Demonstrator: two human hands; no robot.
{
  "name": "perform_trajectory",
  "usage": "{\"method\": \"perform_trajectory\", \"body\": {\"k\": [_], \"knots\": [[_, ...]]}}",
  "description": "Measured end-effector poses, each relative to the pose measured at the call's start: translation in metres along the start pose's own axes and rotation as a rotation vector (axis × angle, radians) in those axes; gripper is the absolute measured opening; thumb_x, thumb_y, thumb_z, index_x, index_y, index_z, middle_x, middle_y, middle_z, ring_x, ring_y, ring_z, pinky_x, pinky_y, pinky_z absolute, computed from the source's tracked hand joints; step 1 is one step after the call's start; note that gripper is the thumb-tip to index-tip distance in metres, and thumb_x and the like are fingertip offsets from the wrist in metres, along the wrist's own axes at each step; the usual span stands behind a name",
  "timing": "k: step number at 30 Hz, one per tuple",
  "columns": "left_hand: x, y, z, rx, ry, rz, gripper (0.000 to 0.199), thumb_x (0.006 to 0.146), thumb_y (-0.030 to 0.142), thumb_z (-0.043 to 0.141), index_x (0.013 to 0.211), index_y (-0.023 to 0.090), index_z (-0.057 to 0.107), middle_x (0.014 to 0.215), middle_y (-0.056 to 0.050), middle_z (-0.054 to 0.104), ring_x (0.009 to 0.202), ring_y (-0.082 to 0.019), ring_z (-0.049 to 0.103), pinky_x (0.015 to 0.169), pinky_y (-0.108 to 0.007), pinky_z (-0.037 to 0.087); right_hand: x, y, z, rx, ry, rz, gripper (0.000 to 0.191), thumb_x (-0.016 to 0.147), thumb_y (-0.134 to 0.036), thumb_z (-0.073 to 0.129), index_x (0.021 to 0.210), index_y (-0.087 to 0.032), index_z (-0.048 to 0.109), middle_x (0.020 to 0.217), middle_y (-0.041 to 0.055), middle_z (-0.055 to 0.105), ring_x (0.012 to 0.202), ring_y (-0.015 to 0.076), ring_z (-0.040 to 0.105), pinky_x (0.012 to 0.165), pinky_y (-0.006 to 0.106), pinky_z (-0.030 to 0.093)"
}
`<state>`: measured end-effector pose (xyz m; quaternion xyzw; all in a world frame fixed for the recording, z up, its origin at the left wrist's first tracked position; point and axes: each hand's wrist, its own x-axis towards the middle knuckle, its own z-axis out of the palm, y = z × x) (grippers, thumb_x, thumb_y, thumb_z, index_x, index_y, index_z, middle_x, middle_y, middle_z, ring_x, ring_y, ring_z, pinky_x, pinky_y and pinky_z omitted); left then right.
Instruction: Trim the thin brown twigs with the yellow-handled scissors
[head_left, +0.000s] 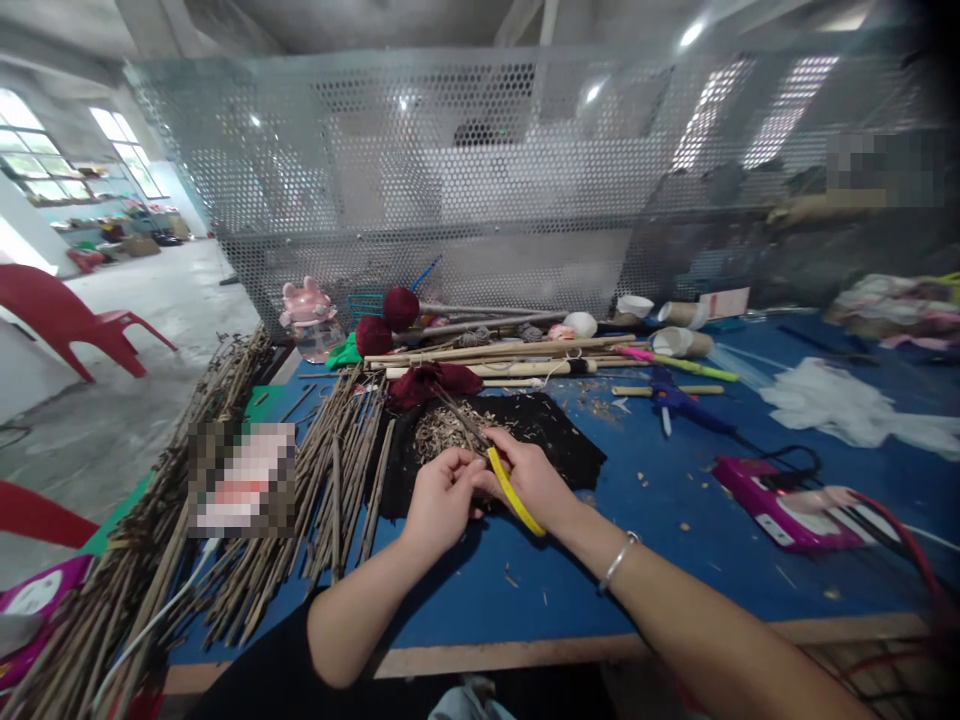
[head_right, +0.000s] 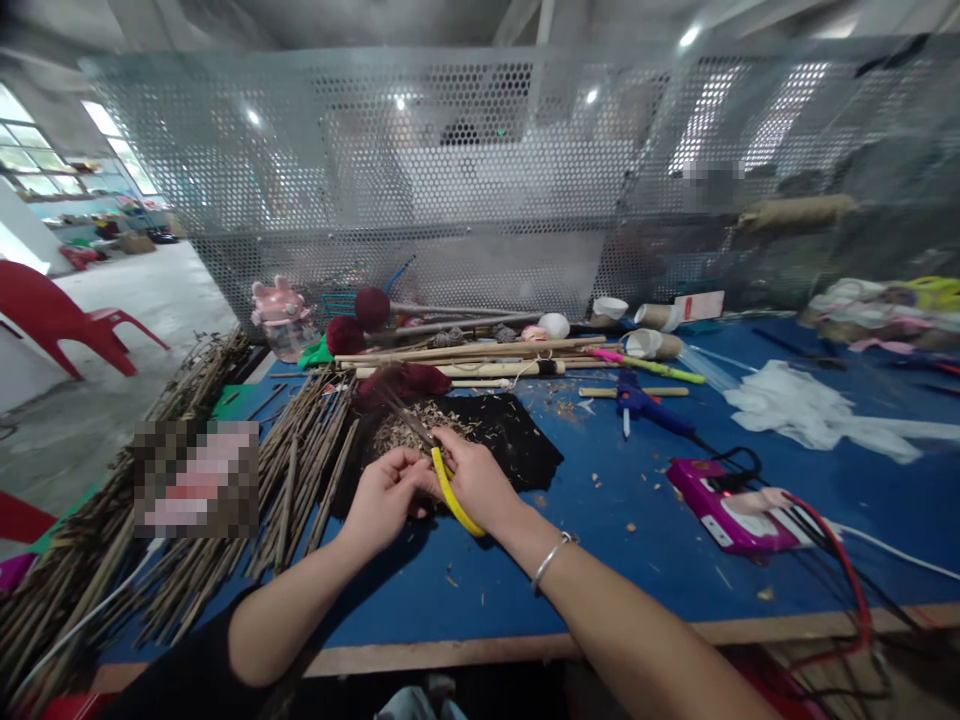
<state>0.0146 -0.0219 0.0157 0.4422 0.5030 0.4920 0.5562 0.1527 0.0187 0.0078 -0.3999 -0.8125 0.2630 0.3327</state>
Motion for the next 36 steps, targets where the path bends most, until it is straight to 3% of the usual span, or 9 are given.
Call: {"method": "perform_trajectory", "body": {"k": [6, 12, 16, 22, 28, 34, 36], "knots": [[0.0015, -0.0008, -0.0029, 0.051, -0.004, 0.033, 0.029, 0.077, 0.039, 0.053, 0.087, 0.014, 0.062, 0.063, 0.0, 0.057, 0.049, -0.008, 0.049, 0.041, -0.016, 0.041, 0.0004, -0.0002, -0.0058, -0.006, -0.058, 0.015, 0.052, 0.077, -0.052, 0.056, 0.111, -0.013, 0.048, 0.066, -0.0004, 0.056, 0.055, 0.0117, 0.048, 0.053, 0.02, 0.038], [0.0021, -0.0053, -0.0045, 0.07, -0.036, 0.085, 0.032, 0.078, 0.042, 0.053, 0.084, 0.013, 0.064, 0.06, 0.001, 0.051, 0.048, -0.006, 0.042, 0.043, -0.016, 0.039, -0.0001, -0.0057, -0.0069, -0.103, -0.048, -0.032, 0.062, 0.073, -0.051, 0.06, 0.121, -0.016, 0.042, 0.106, 0.0116, 0.056, 0.09, 0.021, 0.055, 0.077, 0.031, 0.044], [0.0026, -0.0054, -0.0037, 0.04, -0.062, 0.076, 0.031, 0.077, 0.042, 0.054, 0.079, 0.012, 0.062, 0.058, 0.002, 0.049, 0.046, -0.006, 0.04, 0.041, -0.016, 0.037, 0.0011, -0.0018, -0.0026, -0.116, -0.004, -0.072, 0.066, 0.071, -0.052, 0.062, 0.121, -0.014, 0.041, 0.111, 0.0144, 0.053, 0.1, 0.024, 0.051, 0.087, 0.036, 0.041], [0.0021, -0.0063, -0.0041, 0.073, -0.036, 0.09, 0.033, 0.076, 0.044, 0.053, 0.083, 0.014, 0.064, 0.06, 0.001, 0.051, 0.047, -0.007, 0.042, 0.04, -0.016, 0.039, 0.0018, -0.0025, -0.0043, -0.109, -0.018, -0.027, 0.058, 0.07, -0.052, 0.063, 0.114, -0.017, 0.048, 0.097, 0.0085, 0.059, 0.082, 0.0194, 0.055, 0.073, 0.028, 0.043], [0.0017, -0.0047, -0.0041, 0.099, 0.0, 0.086, 0.034, 0.076, 0.043, 0.052, 0.088, 0.014, 0.065, 0.065, -0.001, 0.057, 0.048, -0.008, 0.045, 0.04, -0.017, 0.041, 0.0017, -0.006, -0.0069, -0.091, -0.02, 0.003, 0.052, 0.071, -0.053, 0.062, 0.107, -0.017, 0.051, 0.076, 0.0021, 0.059, 0.059, 0.0124, 0.049, 0.054, 0.021, 0.036], [0.0034, -0.0048, -0.0048, 0.093, 0.019, 0.073, 0.031, 0.077, 0.042, 0.05, 0.087, 0.015, 0.063, 0.06, 0.0, 0.055, 0.046, -0.009, 0.045, 0.039, -0.017, 0.04, 0.001, -0.0028, -0.006, -0.089, -0.034, 0.03, 0.046, 0.075, -0.05, 0.059, 0.104, -0.015, 0.052, 0.065, -0.0014, 0.055, 0.053, 0.0109, 0.046, 0.05, 0.02, 0.033], [0.0041, -0.0063, -0.0049, 0.051, 0.007, 0.075, 0.032, 0.077, 0.042, 0.051, 0.088, 0.015, 0.062, 0.063, 0.0, 0.056, 0.047, -0.008, 0.045, 0.04, -0.018, 0.04, 0.0004, -0.0029, -0.0064, -0.118, -0.041, 0.035, 0.048, 0.073, -0.05, 0.061, 0.107, -0.016, 0.05, 0.07, -0.0002, 0.057, 0.057, 0.0122, 0.049, 0.053, 0.021, 0.036]]}}
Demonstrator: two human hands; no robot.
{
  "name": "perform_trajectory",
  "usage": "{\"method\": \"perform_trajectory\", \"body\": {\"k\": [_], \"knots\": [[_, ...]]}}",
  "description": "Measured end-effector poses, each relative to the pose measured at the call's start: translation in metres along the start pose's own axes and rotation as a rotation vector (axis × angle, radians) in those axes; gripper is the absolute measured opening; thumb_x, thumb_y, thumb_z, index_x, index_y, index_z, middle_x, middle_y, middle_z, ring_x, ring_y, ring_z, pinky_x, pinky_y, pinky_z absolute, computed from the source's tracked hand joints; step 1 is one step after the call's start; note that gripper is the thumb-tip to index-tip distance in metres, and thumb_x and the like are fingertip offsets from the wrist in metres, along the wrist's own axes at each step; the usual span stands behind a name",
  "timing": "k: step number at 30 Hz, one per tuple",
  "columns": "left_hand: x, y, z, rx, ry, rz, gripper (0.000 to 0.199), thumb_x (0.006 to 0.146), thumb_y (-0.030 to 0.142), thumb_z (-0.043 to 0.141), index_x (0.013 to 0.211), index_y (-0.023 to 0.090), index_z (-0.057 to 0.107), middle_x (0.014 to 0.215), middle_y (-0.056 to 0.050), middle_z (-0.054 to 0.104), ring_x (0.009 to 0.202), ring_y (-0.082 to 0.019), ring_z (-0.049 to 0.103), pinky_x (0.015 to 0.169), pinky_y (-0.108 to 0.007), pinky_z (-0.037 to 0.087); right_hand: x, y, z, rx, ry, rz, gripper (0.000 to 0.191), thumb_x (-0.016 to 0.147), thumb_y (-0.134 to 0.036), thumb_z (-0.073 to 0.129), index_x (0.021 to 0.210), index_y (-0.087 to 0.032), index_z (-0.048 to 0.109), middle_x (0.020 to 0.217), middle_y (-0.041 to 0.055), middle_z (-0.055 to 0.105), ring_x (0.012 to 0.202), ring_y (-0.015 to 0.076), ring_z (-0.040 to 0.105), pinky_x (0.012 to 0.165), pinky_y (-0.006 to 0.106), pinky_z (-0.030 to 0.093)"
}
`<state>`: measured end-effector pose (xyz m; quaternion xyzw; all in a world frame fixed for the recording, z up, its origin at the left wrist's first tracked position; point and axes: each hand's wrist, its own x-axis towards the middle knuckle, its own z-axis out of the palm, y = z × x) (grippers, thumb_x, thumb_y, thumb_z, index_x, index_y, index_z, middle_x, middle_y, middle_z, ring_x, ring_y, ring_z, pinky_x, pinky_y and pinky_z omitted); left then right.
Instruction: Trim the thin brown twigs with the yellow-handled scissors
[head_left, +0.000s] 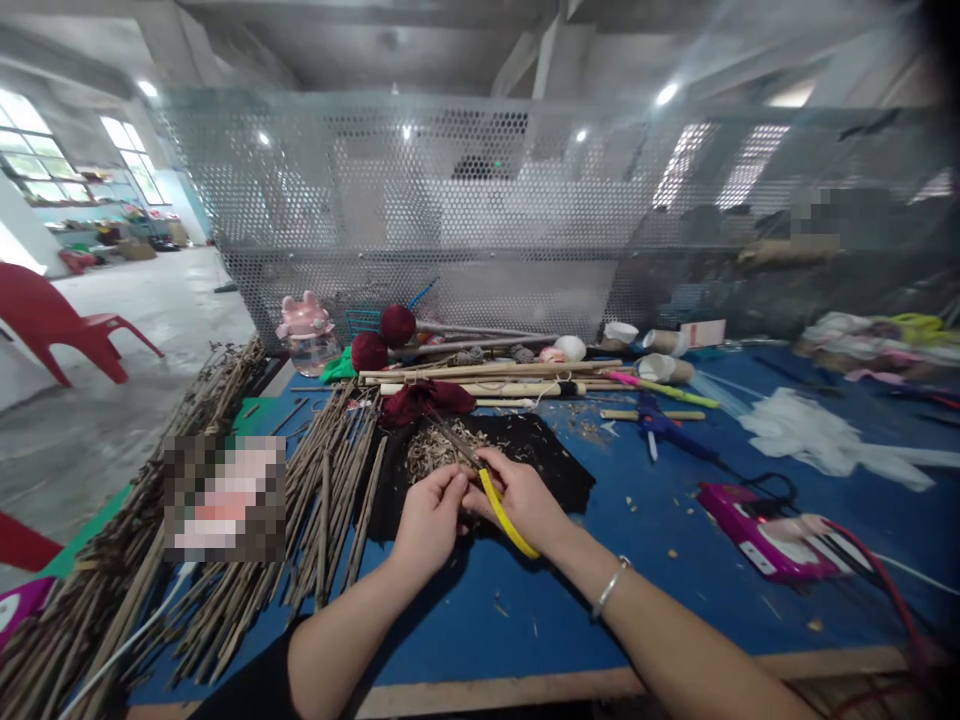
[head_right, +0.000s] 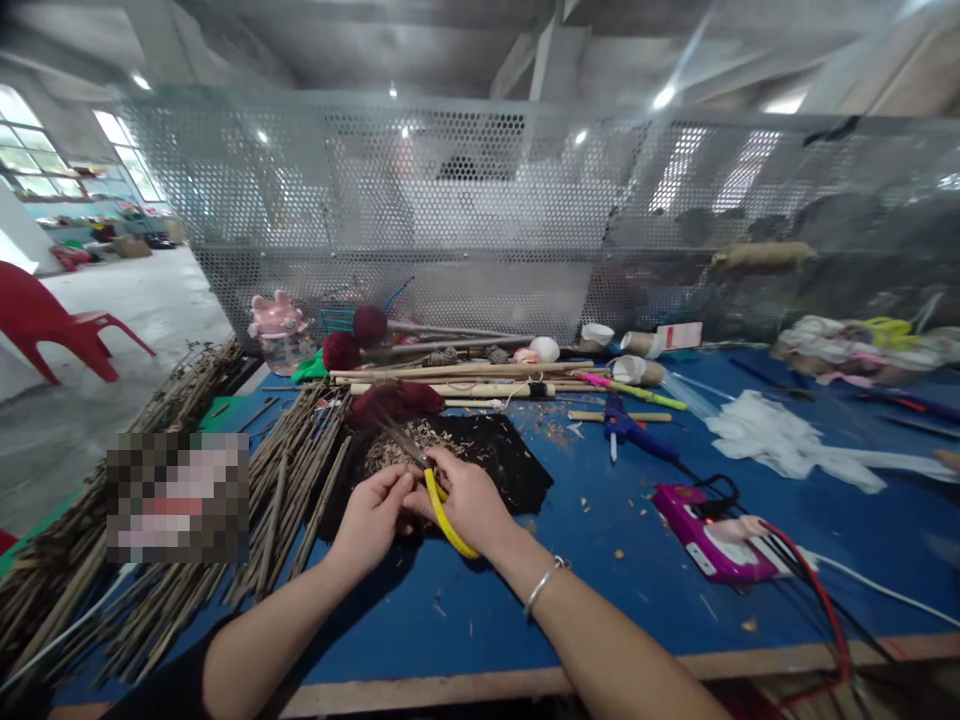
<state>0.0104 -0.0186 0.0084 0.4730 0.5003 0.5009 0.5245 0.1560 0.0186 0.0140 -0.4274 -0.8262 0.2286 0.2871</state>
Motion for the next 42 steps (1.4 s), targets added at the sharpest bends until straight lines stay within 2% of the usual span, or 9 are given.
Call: {"method": "perform_trajectory", "body": {"k": [4, 8, 12, 16, 23, 33, 37, 40, 42], "knots": [[0.0011, -0.0024, 0.001, -0.064, -0.038, 0.012, 0.03, 0.077, 0.043, 0.051, 0.076, 0.015, 0.058, 0.061, 0.002, 0.054, 0.043, -0.007, 0.041, 0.039, -0.017, 0.036, 0.0, -0.0022, -0.0003, -0.048, 0.015, -0.054, 0.06, 0.068, -0.049, 0.065, 0.116, -0.018, 0.045, 0.103, 0.0091, 0.057, 0.086, 0.0202, 0.055, 0.075, 0.031, 0.042], [0.0007, -0.0016, 0.0018, -0.056, -0.023, 0.004, 0.032, 0.075, 0.045, 0.054, 0.069, 0.014, 0.055, 0.055, 0.003, 0.05, 0.042, -0.007, 0.04, 0.039, -0.018, 0.033, 0.0009, -0.0033, 0.0011, -0.096, 0.036, -0.093, 0.065, 0.066, -0.05, 0.066, 0.117, -0.015, 0.044, 0.106, 0.0126, 0.054, 0.097, 0.0253, 0.051, 0.085, 0.038, 0.04], [0.0003, -0.0016, 0.0004, -0.009, -0.015, 0.037, 0.034, 0.075, 0.047, 0.054, 0.068, 0.014, 0.057, 0.055, 0.002, 0.051, 0.044, -0.007, 0.04, 0.04, -0.018, 0.032, 0.0002, -0.0018, 0.0026, -0.133, 0.046, -0.105, 0.069, 0.065, -0.054, 0.066, 0.118, -0.015, 0.045, 0.107, 0.013, 0.053, 0.097, 0.0267, 0.051, 0.084, 0.04, 0.04], [0.001, -0.0032, -0.0011, 0.019, -0.047, 0.076, 0.034, 0.077, 0.046, 0.052, 0.065, 0.015, 0.053, 0.053, 0.003, 0.048, 0.043, -0.007, 0.039, 0.04, -0.019, 0.031, -0.0008, -0.0007, 0.0036, -0.08, 0.025, -0.083, 0.072, 0.064, -0.055, 0.067, 0.119, -0.014, 0.046, 0.103, 0.0125, 0.055, 0.092, 0.0244, 0.054, 0.081, 0.036, 0.043], [-0.0003, -0.0015, -0.0003, 0.032, -0.038, 0.041, 0.033, 0.077, 0.047, 0.05, 0.075, 0.015, 0.057, 0.057, 0.002, 0.05, 0.045, -0.008, 0.041, 0.041, -0.018, 0.035, 0.0002, -0.0025, 0.0034, 0.029, 0.04, -0.058, 0.059, 0.066, -0.055, 0.066, 0.109, -0.017, 0.052, 0.092, 0.0085, 0.061, 0.079, 0.0203, 0.059, 0.072, 0.029, 0.044], [0.0009, -0.003, -0.0011, 0.059, 0.003, 0.036, 0.036, 0.076, 0.048, 0.052, 0.085, 0.015, 0.063, 0.06, 0.0, 0.053, 0.048, -0.009, 0.045, 0.041, -0.018, 0.04, 0.0011, -0.0016, 0.0027, 0.084, 0.02, -0.042, 0.046, 0.072, -0.052, 0.062, 0.102, -0.018, 0.054, 0.078, 0.003, 0.061, 0.062, 0.0135, 0.054, 0.057, 0.022, 0.041], [0.0012, -0.0012, -0.0023, 0.063, 0.01, 0.051, 0.033, 0.077, 0.046, 0.052, 0.082, 0.015, 0.064, 0.061, 0.0, 0.057, 0.048, -0.01, 0.046, 0.042, -0.019, 0.04, 0.0004, -0.0001, 0.0038, -0.021, 0.043, -0.048, 0.058, 0.067, -0.053, 0.065, 0.11, -0.017, 0.05, 0.089, 0.0068, 0.061, 0.074, 0.0183, 0.057, 0.066, 0.026, 0.044], [0.0017, 0.0001, -0.0032, 0.063, 0.031, 0.096, 0.029, 0.076, 0.041, 0.056, 0.078, 0.013, 0.065, 0.065, -0.003, 0.062, 0.056, -0.012, 0.053, 0.051, -0.02, 0.043, 0.0, 0.0, 0.0043, -0.099, 0.062, -0.074, 0.069, 0.062, -0.054, 0.068, 0.115, -0.017, 0.045, 0.101, 0.0109, 0.056, 0.088, 0.0234, 0.056, 0.076, 0.033, 0.044], [0.0019, 0.0006, -0.0036, 0.069, 0.048, 0.108, 0.026, 0.074, 0.038, 0.059, 0.077, 0.013, 0.066, 0.067, -0.004, 0.065, 0.06, -0.013, 0.055, 0.057, -0.022, 0.045, 0.0002, -0.0001, 0.0048, -0.12, 0.061, -0.091, 0.071, 0.063, -0.054, 0.068, 0.117, -0.016, 0.043, 0.102, 0.012, 0.054, 0.09, 0.0242, 0.055, 0.079, 0.036, 0.044]]}}
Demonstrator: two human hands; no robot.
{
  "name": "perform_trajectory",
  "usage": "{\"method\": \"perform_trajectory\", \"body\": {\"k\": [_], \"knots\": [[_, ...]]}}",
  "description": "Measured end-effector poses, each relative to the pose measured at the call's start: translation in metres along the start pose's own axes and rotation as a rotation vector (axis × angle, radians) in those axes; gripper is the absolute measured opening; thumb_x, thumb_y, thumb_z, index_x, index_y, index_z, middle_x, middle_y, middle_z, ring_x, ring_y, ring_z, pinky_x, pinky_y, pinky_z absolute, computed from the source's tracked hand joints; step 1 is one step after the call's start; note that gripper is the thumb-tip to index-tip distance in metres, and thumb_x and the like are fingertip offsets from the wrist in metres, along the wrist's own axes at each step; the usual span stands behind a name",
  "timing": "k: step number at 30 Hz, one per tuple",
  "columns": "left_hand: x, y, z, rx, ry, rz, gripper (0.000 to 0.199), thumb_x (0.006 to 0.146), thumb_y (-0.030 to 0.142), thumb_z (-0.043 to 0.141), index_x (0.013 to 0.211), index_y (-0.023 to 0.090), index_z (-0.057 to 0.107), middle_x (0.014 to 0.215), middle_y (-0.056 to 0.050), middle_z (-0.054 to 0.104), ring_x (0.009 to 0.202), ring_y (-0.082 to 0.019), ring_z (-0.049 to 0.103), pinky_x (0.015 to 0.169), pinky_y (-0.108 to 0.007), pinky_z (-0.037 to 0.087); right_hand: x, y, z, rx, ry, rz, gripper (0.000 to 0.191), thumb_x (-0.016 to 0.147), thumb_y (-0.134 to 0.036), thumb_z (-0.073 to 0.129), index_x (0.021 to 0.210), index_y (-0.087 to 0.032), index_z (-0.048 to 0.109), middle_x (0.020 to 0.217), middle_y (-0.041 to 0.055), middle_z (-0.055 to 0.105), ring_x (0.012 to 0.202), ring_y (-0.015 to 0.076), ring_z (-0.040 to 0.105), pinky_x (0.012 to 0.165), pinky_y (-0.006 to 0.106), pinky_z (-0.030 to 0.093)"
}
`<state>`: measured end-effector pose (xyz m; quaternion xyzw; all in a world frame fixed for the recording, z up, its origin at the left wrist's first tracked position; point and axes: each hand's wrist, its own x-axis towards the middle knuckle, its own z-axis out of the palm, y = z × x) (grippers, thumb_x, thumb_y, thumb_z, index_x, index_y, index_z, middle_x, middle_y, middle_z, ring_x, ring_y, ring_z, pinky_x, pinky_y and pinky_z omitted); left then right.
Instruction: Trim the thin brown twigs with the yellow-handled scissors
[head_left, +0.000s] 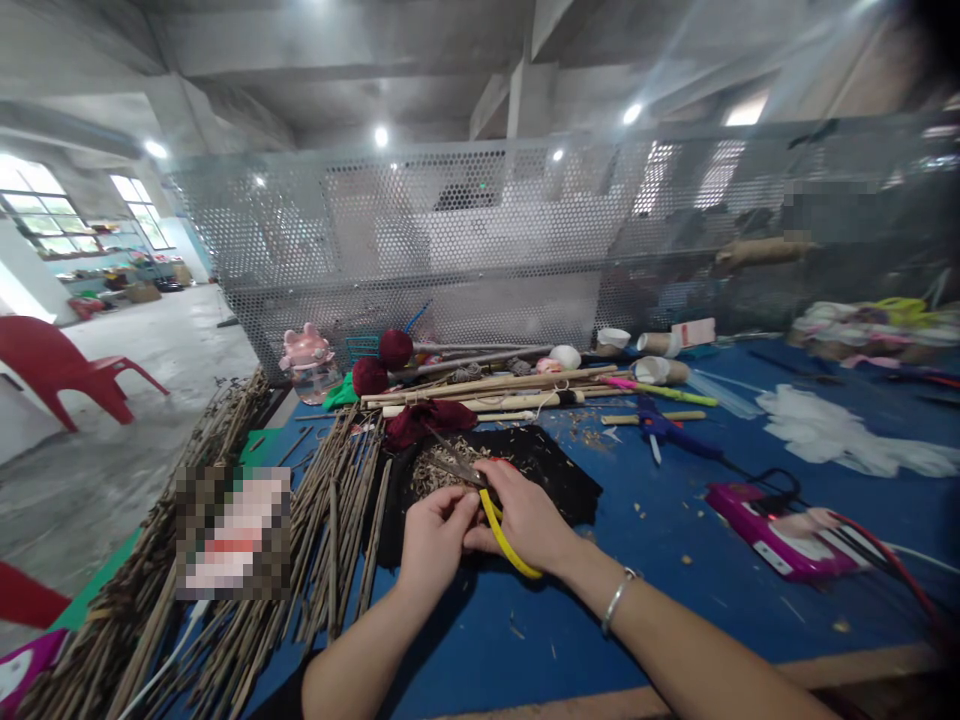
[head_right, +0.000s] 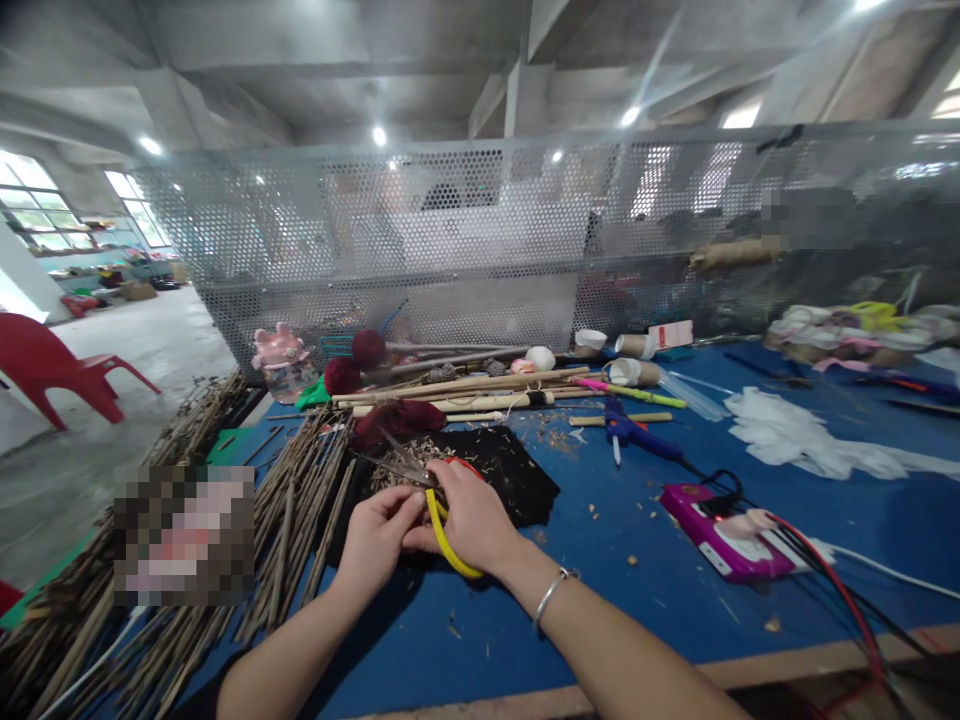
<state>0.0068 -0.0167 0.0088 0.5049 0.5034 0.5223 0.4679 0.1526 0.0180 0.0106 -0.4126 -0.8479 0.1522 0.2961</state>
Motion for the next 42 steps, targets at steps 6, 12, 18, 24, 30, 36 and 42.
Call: {"method": "perform_trajectory", "body": {"k": [6, 12, 18, 24, 30, 36, 42], "knots": [[0.0003, 0.002, -0.0004, 0.011, 0.014, -0.011, 0.025, 0.072, 0.035, 0.061, 0.078, 0.012, 0.069, 0.067, -0.005, 0.066, 0.061, -0.015, 0.057, 0.059, -0.023, 0.045, 0.0004, 0.0009, 0.0023, -0.033, 0.029, -0.032, 0.074, 0.06, -0.053, 0.07, 0.118, -0.014, 0.044, 0.101, 0.0131, 0.053, 0.091, 0.0256, 0.053, 0.082, 0.039, 0.042], [0.0001, 0.0014, -0.0019, 0.04, 0.01, -0.002, 0.027, 0.073, 0.036, 0.06, 0.079, 0.012, 0.069, 0.066, -0.004, 0.064, 0.057, -0.011, 0.052, 0.051, -0.019, 0.041, -0.0001, 0.0001, 0.0007, -0.006, -0.013, 0.029, 0.068, 0.064, -0.054, 0.067, 0.116, -0.016, 0.047, 0.099, 0.0112, 0.057, 0.088, 0.0236, 0.057, 0.078, 0.034, 0.045], [-0.001, 0.0019, -0.0011, 0.027, 0.011, -0.085, 0.031, 0.074, 0.04, 0.058, 0.081, 0.011, 0.067, 0.054, 0.002, 0.051, 0.041, -0.005, 0.033, 0.036, -0.017, 0.027, 0.0009, -0.0013, -0.0016, 0.105, -0.027, 0.057, 0.054, 0.068, -0.053, 0.065, 0.107, -0.018, 0.051, 0.087, 0.0064, 0.061, 0.074, 0.0189, 0.058, 0.067, 0.027, 0.044], [-0.0006, 0.0012, -0.0014, 0.06, 0.038, -0.076, 0.033, 0.076, 0.042, 0.054, 0.085, 0.012, 0.066, 0.06, 0.0, 0.056, 0.043, -0.007, 0.039, 0.037, -0.017, 0.032, 0.0003, -0.0007, 0.0002, 0.161, -0.059, 0.074, 0.048, 0.072, -0.05, 0.062, 0.105, -0.018, 0.05, 0.082, 0.0038, 0.061, 0.066, 0.0155, 0.056, 0.059, 0.023, 0.041], [0.0015, -0.0024, -0.0022, 0.086, 0.028, 0.017, 0.032, 0.078, 0.041, 0.053, 0.071, 0.011, 0.063, 0.064, -0.004, 0.062, 0.055, -0.01, 0.051, 0.05, -0.019, 0.041, 0.0004, 0.001, 0.0008, 0.039, -0.033, 0.001, 0.068, 0.064, -0.052, 0.068, 0.117, -0.015, 0.046, 0.105, 0.0125, 0.056, 0.095, 0.0248, 0.054, 0.082, 0.036, 0.043], [0.0006, -0.0016, -0.0001, 0.05, 0.012, -0.051, 0.035, 0.076, 0.045, 0.054, 0.071, 0.012, 0.061, 0.058, -0.001, 0.058, 0.041, -0.007, 0.041, 0.038, -0.018, 0.034, 0.001, -0.0014, 0.0026, 0.079, 0.002, 0.013, 0.06, 0.068, -0.05, 0.066, 0.114, -0.016, 0.049, 0.103, 0.0122, 0.057, 0.09, 0.0229, 0.056, 0.078, 0.034, 0.044], [-0.001, -0.002, 0.001, 0.049, -0.01, -0.09, 0.032, 0.076, 0.042, 0.054, 0.081, 0.012, 0.064, 0.059, 0.0, 0.055, 0.046, -0.008, 0.043, 0.041, -0.017, 0.038, 0.0011, -0.0021, 0.0017, 0.147, 0.008, 0.055, 0.052, 0.071, -0.051, 0.064, 0.108, -0.017, 0.051, 0.091, 0.0074, 0.06, 0.075, 0.0178, 0.056, 0.068, 0.027, 0.044]]}}
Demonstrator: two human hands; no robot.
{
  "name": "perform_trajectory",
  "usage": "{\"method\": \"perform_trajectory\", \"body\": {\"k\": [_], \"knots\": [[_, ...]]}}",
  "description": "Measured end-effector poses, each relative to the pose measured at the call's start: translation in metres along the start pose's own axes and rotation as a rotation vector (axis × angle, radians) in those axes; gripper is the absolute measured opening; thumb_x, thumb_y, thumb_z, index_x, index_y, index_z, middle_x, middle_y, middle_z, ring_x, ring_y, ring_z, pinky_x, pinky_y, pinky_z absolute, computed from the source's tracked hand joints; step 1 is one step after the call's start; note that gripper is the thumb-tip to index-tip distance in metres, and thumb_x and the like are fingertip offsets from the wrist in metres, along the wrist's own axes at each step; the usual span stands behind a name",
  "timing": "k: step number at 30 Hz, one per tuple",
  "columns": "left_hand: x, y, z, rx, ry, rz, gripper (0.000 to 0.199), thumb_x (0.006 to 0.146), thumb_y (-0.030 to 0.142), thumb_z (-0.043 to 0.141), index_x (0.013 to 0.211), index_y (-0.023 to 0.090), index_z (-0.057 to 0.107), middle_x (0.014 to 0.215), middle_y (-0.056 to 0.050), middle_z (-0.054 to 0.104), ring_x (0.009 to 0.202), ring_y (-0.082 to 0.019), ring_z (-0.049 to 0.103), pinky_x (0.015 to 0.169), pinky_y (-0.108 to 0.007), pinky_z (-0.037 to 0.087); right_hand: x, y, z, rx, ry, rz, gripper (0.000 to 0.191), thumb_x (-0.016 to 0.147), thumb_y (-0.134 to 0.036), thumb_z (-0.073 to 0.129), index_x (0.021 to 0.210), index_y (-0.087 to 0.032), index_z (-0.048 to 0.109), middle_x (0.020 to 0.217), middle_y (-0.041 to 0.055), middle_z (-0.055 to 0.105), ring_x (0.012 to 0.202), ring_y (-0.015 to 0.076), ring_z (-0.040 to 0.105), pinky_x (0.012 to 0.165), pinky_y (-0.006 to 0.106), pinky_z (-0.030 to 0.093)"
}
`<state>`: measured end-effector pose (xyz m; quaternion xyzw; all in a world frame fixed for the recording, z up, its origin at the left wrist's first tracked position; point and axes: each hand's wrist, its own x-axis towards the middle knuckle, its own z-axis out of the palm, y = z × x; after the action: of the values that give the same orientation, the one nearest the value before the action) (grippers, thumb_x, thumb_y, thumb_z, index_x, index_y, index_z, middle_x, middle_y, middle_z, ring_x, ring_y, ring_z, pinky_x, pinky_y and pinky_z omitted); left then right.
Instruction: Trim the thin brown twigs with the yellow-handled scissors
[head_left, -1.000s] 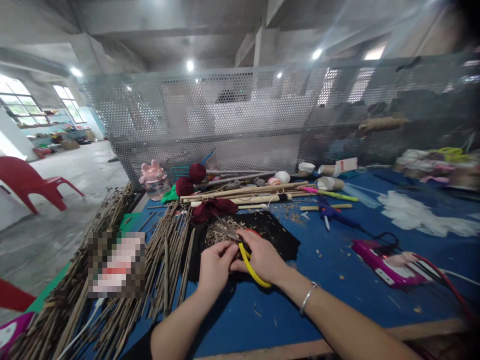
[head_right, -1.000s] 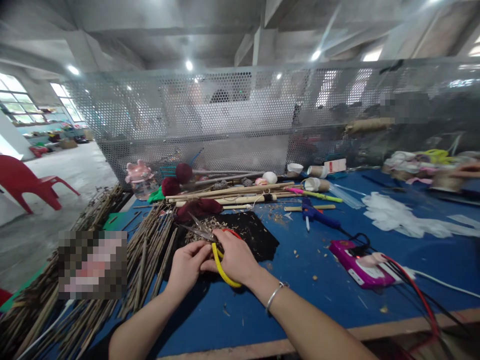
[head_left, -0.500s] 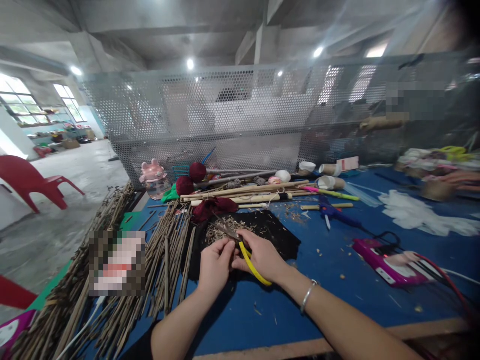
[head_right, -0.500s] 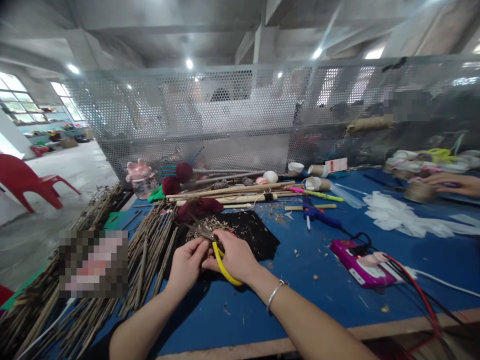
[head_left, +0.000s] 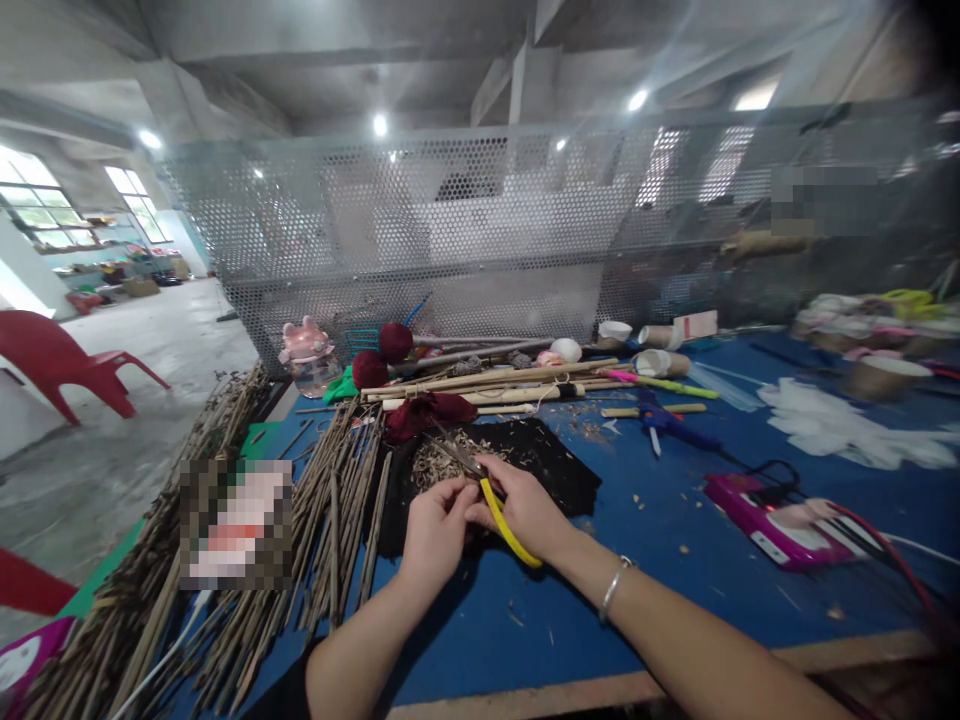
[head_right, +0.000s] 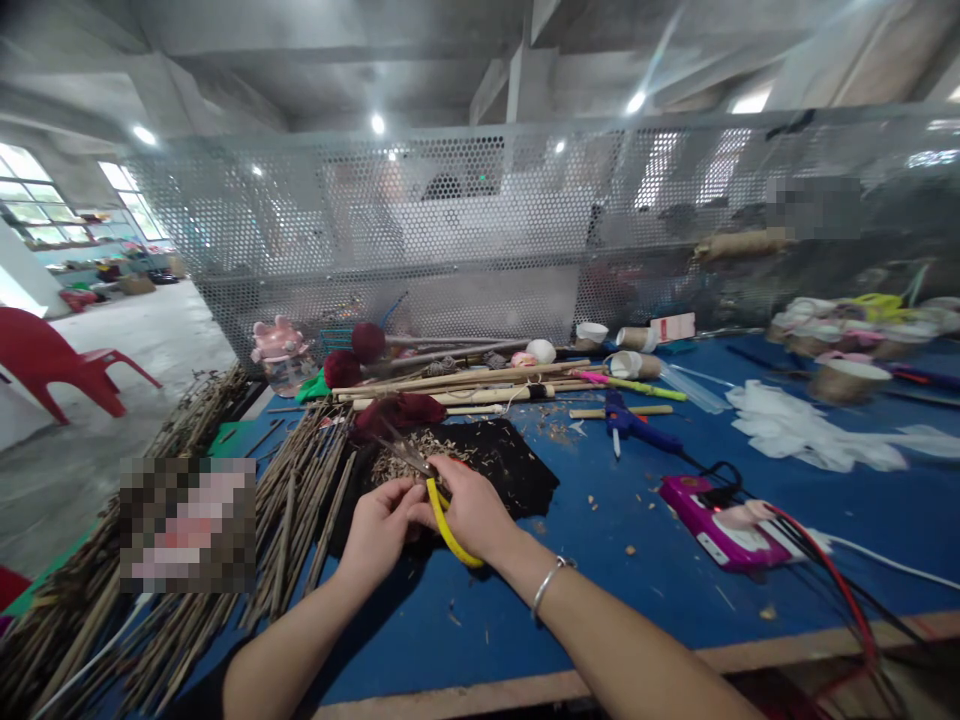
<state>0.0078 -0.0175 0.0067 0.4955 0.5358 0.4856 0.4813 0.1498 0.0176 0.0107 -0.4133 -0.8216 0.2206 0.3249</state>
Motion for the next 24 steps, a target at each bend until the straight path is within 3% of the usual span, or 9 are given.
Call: {"method": "perform_trajectory", "body": {"k": [13, 16, 19, 24], "knots": [[-0.0004, 0.0018, -0.0002, 0.057, -0.014, 0.02, 0.034, 0.078, 0.041, 0.05, 0.086, 0.012, 0.067, 0.061, -0.002, 0.057, 0.049, -0.01, 0.046, 0.042, -0.019, 0.041, -0.0001, 0.0044, -0.0002, 0.002, -0.044, 0.03, 0.046, 0.076, -0.051, 0.058, 0.104, -0.015, 0.052, 0.066, -0.0001, 0.056, 0.054, 0.011, 0.046, 0.05, 0.021, 0.034], [-0.0001, 0.0005, -0.0003, 0.022, -0.022, 0.035, 0.033, 0.079, 0.042, 0.05, 0.08, 0.013, 0.064, 0.062, -0.001, 0.058, 0.048, -0.009, 0.045, 0.042, -0.018, 0.04, -0.0003, 0.004, -0.0012, -0.056, -0.045, 0.015, 0.053, 0.072, -0.051, 0.061, 0.11, -0.016, 0.05, 0.082, 0.0046, 0.06, 0.064, 0.0144, 0.054, 0.057, 0.023, 0.04], [-0.0004, -0.0003, -0.0001, -0.005, -0.043, 0.066, 0.034, 0.079, 0.044, 0.049, 0.068, 0.013, 0.059, 0.054, 0.001, 0.053, 0.043, -0.007, 0.041, 0.04, -0.017, 0.034, 0.0006, 0.0024, -0.0031, -0.113, -0.044, -0.035, 0.063, 0.067, -0.051, 0.066, 0.116, -0.016, 0.047, 0.103, 0.011, 0.058, 0.089, 0.0218, 0.056, 0.077, 0.032, 0.044], [-0.0011, 0.0002, 0.0004, -0.036, -0.067, 0.058, 0.035, 0.079, 0.045, 0.05, 0.063, 0.013, 0.055, 0.048, 0.003, 0.048, 0.041, -0.007, 0.038, 0.039, -0.018, 0.03, 0.002, 0.0009, -0.0046, -0.118, -0.057, -0.075, 0.066, 0.065, -0.049, 0.068, 0.117, -0.015, 0.047, 0.106, 0.0132, 0.055, 0.097, 0.0242, 0.053, 0.085, 0.038, 0.042]]}}
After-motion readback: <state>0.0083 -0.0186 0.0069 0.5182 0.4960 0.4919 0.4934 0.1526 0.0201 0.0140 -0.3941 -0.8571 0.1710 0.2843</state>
